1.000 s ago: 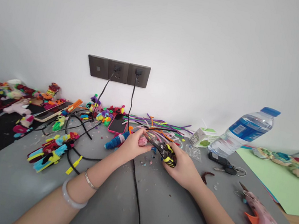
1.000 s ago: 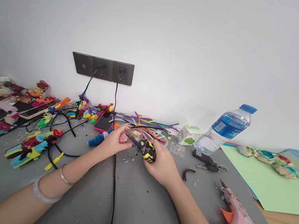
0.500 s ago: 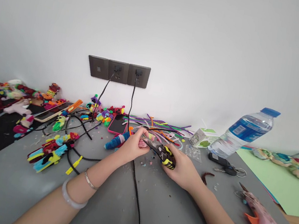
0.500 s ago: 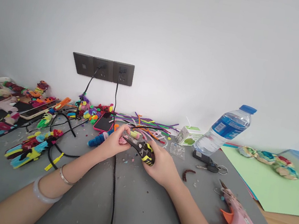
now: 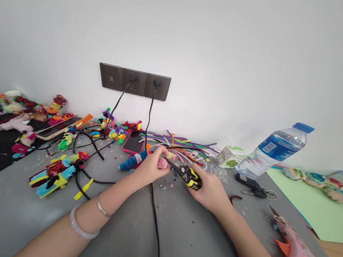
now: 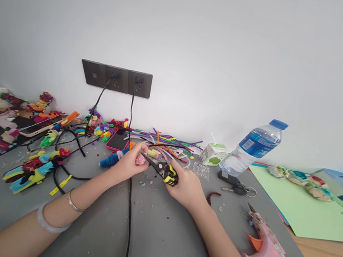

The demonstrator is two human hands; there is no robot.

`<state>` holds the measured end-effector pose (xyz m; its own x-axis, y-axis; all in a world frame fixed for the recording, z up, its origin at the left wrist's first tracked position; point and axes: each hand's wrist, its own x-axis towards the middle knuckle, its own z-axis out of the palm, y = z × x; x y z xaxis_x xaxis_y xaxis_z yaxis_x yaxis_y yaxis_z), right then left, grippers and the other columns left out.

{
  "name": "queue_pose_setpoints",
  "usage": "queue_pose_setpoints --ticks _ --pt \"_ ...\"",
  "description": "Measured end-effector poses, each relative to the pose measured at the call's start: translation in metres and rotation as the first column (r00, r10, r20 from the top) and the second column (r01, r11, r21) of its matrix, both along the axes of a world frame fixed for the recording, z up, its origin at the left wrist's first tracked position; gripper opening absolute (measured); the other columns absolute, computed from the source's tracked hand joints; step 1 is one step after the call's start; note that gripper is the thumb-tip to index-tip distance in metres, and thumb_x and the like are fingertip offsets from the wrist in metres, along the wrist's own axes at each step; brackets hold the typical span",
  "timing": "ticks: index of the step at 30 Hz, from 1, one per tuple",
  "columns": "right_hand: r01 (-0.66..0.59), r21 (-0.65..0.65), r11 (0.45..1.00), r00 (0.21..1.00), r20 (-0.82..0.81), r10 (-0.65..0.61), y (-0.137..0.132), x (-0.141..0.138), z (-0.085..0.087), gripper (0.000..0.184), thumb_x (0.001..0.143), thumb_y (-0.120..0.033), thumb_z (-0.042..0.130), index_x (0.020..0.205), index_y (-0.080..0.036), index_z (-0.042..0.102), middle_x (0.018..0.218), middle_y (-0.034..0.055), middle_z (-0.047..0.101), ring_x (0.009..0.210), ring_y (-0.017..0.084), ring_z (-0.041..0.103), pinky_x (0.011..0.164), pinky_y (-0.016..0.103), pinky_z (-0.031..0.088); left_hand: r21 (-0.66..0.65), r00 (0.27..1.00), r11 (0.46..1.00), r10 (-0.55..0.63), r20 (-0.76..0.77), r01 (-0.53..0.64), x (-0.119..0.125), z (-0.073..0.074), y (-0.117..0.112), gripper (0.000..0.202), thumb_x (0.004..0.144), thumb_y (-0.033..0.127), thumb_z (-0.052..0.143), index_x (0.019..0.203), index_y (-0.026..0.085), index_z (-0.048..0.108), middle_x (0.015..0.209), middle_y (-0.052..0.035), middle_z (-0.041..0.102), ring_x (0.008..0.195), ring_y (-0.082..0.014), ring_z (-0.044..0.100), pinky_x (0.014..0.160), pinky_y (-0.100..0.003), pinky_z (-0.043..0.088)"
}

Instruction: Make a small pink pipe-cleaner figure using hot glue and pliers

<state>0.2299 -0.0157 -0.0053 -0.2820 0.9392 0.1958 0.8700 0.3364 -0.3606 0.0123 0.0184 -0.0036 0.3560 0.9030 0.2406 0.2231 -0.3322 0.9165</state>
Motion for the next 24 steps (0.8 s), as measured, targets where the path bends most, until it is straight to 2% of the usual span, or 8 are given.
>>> queue_pose_setpoints --ticks 5,10,13,17,20,24 --pt "0.073 0.027 0.997 0.997 0.025 -0.074 0.003 0.0 -0.005 0.034 0.072 -0.027 0.053 0.106 -0.024 0.054 0.071 0.0026 0.066 0.063 0.025 0.063 0.055 0.029 0.037 0.031 0.996 0.996 0.086 -0.019 -0.086 -0.002 -0.004 0.004 0.026 0.074 0.018 0.058 0.093 0.022 0.04 0.071 0.007 0.046 0.058 -0.0099 0.044 0.06 -0.022 0.036" --pt "0.156 0.114 0.981 0.982 -0.128 -0.141 0.009 0.01 -0.006 0.028 0.073 -0.031 0.051 0.099 -0.022 0.051 0.072 0.0021 0.064 0.06 0.021 0.059 0.055 0.028 0.04 0.026 0.992 0.991 0.129 0.004 -0.129 -0.003 -0.007 0.006 0.023 0.075 0.017 0.057 0.09 0.022 0.041 0.068 0.0074 0.04 0.058 -0.0102 0.042 0.058 -0.022 0.034" --pt "0.164 0.131 0.978 0.979 -0.145 -0.145 0.01 0.011 -0.006 0.029 0.073 -0.031 0.052 0.1 -0.021 0.05 0.078 0.0042 0.065 0.064 0.022 0.06 0.057 0.029 0.042 0.068 0.994 0.992 0.107 0.022 -0.109 -0.001 -0.007 0.006 0.018 0.077 0.017 0.056 0.092 0.021 0.046 0.074 0.0047 0.046 0.065 -0.0114 0.046 0.062 -0.023 0.037" --pt "0.086 0.116 0.99 0.991 -0.109 -0.073 0.008 0.007 -0.006 0.036 0.071 -0.026 0.054 0.107 -0.022 0.051 0.092 0.0076 0.067 0.084 0.027 0.064 0.069 0.032 0.046 0.13 0.995 0.988 0.092 -0.039 -0.086 0.0 -0.006 0.007 0.018 0.079 0.014 0.051 0.097 0.019 0.051 0.083 0.0008 0.055 0.076 -0.0142 0.052 0.071 -0.025 0.041" --pt "0.079 0.122 0.989 0.992 -0.109 -0.066 0.006 0.005 -0.005 0.041 0.071 -0.025 0.055 0.111 -0.021 0.05 0.099 0.0096 0.067 0.092 0.029 0.063 0.075 0.035 0.047 0.125 0.993 0.988 0.096 -0.063 -0.087 -0.002 -0.004 0.007 0.022 0.081 0.011 0.045 0.1 0.018 0.054 0.091 -0.0027 0.061 0.081 -0.0151 0.056 0.073 -0.026 0.042" --pt "0.076 0.09 0.993 0.988 -0.14 -0.063 0.005 0.004 -0.004 0.04 0.072 -0.025 0.055 0.111 -0.021 0.05 0.1 0.0099 0.066 0.093 0.029 0.062 0.076 0.036 0.047 0.095 0.995 0.993 0.081 -0.054 -0.075 -0.002 -0.005 0.008 0.021 0.086 0.016 0.044 0.103 0.018 0.055 0.094 -0.0052 0.065 0.079 -0.0158 0.059 0.071 -0.027 0.045"
